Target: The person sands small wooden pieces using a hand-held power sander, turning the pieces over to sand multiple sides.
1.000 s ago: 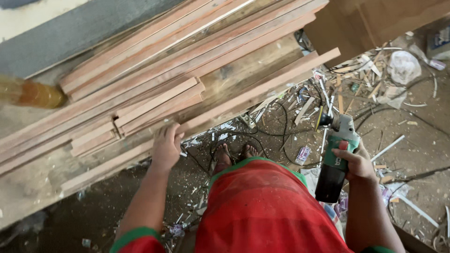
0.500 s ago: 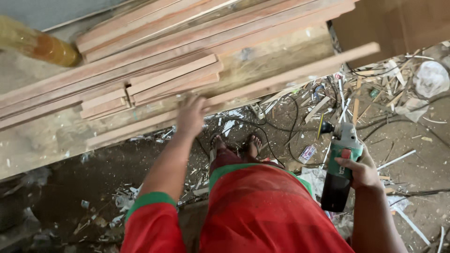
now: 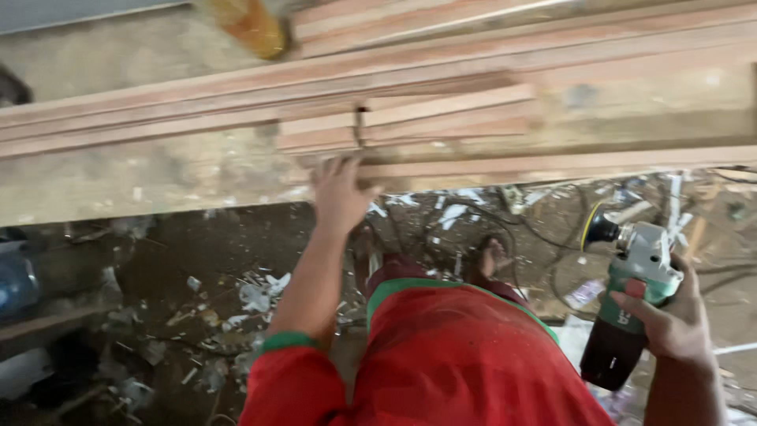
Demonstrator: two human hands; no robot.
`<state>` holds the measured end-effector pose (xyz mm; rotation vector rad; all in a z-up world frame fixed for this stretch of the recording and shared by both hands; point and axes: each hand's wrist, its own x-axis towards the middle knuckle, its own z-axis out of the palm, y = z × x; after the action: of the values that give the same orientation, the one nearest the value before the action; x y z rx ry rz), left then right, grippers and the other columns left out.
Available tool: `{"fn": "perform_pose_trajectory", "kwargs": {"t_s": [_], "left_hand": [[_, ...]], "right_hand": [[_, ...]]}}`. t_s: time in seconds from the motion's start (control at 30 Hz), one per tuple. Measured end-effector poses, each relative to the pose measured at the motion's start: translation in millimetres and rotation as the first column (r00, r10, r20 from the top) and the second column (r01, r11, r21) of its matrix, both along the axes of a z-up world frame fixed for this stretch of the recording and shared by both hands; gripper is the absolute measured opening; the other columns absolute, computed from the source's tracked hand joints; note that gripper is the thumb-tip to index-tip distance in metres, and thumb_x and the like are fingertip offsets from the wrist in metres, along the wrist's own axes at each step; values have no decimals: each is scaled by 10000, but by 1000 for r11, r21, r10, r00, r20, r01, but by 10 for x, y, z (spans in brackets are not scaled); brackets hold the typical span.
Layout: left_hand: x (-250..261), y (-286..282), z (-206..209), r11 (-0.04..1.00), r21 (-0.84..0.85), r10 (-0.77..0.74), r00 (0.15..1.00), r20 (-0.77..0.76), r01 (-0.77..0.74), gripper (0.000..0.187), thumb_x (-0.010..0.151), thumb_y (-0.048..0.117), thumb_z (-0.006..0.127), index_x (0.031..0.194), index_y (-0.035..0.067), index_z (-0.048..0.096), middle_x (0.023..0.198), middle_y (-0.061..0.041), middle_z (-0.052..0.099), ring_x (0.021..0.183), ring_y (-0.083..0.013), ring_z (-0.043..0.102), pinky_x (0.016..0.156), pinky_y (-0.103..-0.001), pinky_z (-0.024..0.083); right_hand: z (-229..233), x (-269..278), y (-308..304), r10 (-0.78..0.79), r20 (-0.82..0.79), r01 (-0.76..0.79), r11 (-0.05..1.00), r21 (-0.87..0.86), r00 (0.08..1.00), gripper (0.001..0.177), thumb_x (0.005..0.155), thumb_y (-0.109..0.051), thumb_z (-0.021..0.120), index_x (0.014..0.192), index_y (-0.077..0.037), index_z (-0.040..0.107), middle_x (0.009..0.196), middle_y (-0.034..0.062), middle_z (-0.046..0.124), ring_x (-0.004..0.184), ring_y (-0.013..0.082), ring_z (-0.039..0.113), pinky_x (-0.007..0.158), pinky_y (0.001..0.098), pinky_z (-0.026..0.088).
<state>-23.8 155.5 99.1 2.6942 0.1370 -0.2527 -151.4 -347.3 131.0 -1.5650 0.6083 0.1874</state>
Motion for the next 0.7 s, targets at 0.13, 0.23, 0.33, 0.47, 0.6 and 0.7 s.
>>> {"fn": "perform_pose_trajectory", "kwargs": {"t_s": [0.13,0.23,0.33,0.47,0.6,0.7], "left_hand": [[-142,1293,-442,985,162,-40,995,-92,55,624,906,424,704,1462,197,533,1496,-113,515,1386,-381,404,1144,-610,305],[-97,1712,-707,982,32,-186,982,35,185,432,950,309,652,1366,195,640,1452,-94,583,1287,-380,516,1045,-572,434],[-142,1739,-486,960,-69,-270,963,21,271,393,992,353,558,1327,177,664,1455,-82,592,1315,-341,524,1073,-539,433],[17,1896,73,907,-389,-235,959,-158,159,573,961,346,650,1457,86,530,1573,-178,456,1463,-385,397,1185,-558,389],[206,2268,-459,809,-572,-207,976,-61,136,228,1033,282,640,1171,170,783,1123,-100,774,1110,-337,701,955,-448,567],[259,2326,-391,818,-519,-321,946,-50,250,148,934,266,735,1007,174,824,1013,-96,793,1038,-329,732,956,-475,557]], "right_hand": [[-64,64,971,118,6,-116,983,-144,993,1047,660,163,685,1606,-45,288,1265,260,556,1043,338,565,868,474,481],[7,153,1824,238,5,-227,930,-289,971,1086,614,73,779,1590,-75,327,1252,229,590,1018,307,593,825,422,494],[334,248,2665,335,-155,-367,793,-485,929,1097,576,-86,883,1560,-71,397,1229,170,640,1016,261,622,805,390,518],[573,389,3601,385,-234,-448,713,-539,893,921,609,-199,888,1439,-182,490,1205,138,675,1004,254,637,835,399,501],[772,566,4362,316,-462,-551,604,-575,829,1027,633,-291,861,1526,-369,360,1427,176,566,1240,500,573,1079,609,443],[780,631,4671,250,-684,-698,494,-519,685,1006,686,-350,815,1517,-529,277,1312,149,664,1205,429,642,1092,536,473]]}}
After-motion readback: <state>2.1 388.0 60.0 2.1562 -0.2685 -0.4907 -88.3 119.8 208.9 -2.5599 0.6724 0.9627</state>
